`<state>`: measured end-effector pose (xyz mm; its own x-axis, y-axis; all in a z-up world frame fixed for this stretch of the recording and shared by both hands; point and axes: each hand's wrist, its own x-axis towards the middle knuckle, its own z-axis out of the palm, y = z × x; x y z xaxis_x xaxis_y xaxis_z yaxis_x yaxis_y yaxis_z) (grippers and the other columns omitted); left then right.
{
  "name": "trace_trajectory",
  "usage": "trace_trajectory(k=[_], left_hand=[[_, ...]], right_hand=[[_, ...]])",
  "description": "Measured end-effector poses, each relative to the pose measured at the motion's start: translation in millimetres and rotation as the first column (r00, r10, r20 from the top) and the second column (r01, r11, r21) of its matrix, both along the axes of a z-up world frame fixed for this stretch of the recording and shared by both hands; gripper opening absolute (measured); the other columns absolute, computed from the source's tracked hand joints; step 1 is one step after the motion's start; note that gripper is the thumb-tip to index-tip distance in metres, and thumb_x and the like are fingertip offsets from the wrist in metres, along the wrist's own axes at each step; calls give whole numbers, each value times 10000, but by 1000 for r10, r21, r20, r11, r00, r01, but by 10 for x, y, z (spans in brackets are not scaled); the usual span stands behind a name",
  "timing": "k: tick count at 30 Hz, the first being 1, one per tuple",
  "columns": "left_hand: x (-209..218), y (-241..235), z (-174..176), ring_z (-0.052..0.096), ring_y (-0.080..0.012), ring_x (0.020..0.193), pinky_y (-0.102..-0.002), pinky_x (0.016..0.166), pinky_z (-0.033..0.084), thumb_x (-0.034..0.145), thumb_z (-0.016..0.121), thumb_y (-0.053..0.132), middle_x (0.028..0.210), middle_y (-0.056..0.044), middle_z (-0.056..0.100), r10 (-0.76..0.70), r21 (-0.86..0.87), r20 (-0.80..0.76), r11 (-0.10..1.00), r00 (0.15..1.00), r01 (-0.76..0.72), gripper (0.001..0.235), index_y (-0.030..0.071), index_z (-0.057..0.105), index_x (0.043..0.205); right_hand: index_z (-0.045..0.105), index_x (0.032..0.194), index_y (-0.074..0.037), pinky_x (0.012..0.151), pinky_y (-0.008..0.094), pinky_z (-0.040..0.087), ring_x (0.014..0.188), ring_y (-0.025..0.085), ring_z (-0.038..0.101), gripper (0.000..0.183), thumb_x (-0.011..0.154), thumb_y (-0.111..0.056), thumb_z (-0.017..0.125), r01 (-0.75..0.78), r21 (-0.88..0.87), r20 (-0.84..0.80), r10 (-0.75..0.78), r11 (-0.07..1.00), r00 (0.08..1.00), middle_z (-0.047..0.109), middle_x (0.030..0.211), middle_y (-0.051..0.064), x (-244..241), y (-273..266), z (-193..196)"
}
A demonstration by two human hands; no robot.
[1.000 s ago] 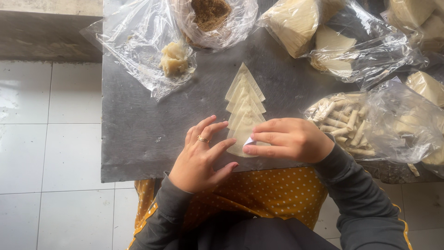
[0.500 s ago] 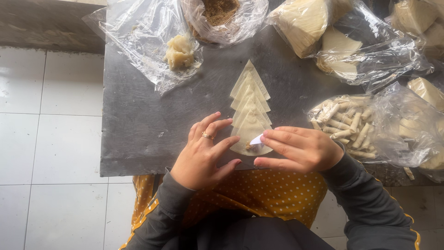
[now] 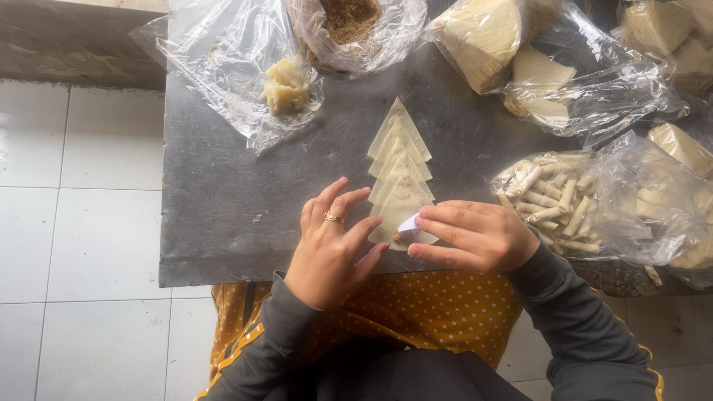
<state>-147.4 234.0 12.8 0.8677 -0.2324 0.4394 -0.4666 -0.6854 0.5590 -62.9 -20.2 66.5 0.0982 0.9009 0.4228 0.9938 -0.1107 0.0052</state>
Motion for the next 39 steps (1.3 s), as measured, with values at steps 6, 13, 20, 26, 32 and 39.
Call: trace_trajectory(k=[6, 13, 20, 26, 32, 39], left_hand=[[48, -99, -44, 351, -383, 1447, -555, 1103, 317, 791, 837, 275, 1433, -115, 518, -23, 29, 4, 999, 1000, 23, 386, 137, 720, 1132], [97, -154, -70, 316, -390, 1465, -589, 1117, 290, 775, 844, 294, 1466, -113, 496, -39, 67, -30, 997, 999, 41, 354, 169, 721, 1082], [111, -168, -85, 301, -399, 1462, -630, 1102, 284, 768, 847, 315, 1485, -123, 476, -42, 91, -36, 995, 998, 45, 335, 186, 731, 1054], [116, -209, -105, 300, -398, 1463, -638, 1100, 279, 774, 842, 326, 1489, -113, 471, -43, 88, -30, 995, 999, 46, 292, 210, 752, 1027], [138, -272, -166, 311, -383, 1476, -625, 1128, 270, 819, 820, 298, 1506, -85, 475, -57, 76, 0, 996, 998, 56, 200, 237, 747, 995], [139, -358, -183, 315, -368, 1477, -648, 1118, 248, 810, 813, 308, 1483, -67, 484, -79, 20, -19, 997, 997, 79, 201, 192, 755, 964]], right_hand=[[727, 1252, -230, 909, 355, 602, 1055, 231, 726, 367, 907, -111, 687, -25, -25, 92, 27, 999, 995, 757, 1099, 100, -36, -74, 22], [691, 1333, -238, 948, 328, 572, 1089, 201, 722, 391, 959, -128, 658, 15, -84, 236, 6, 996, 972, 766, 1139, 81, -64, -94, -88], [625, 1405, -286, 971, 312, 566, 1113, 175, 711, 451, 980, -136, 654, -23, -111, 306, 57, 994, 950, 763, 1160, 54, -184, -155, -153], [634, 1359, -235, 954, 331, 577, 1116, 206, 718, 390, 985, -127, 660, 45, -50, 192, -35, 998, 981, 762, 1175, 90, -202, -327, -183], [467, 1478, -148, 925, 391, 608, 1123, 274, 726, 505, 1008, -90, 640, 180, 206, -11, -182, 962, 983, 751, 1173, 131, -239, -452, -361], [304, 1631, -202, 795, 320, 609, 998, 232, 747, 912, 919, 106, 784, 324, 428, -7, -356, 843, 934, 766, 1085, 70, -304, -419, -550]])
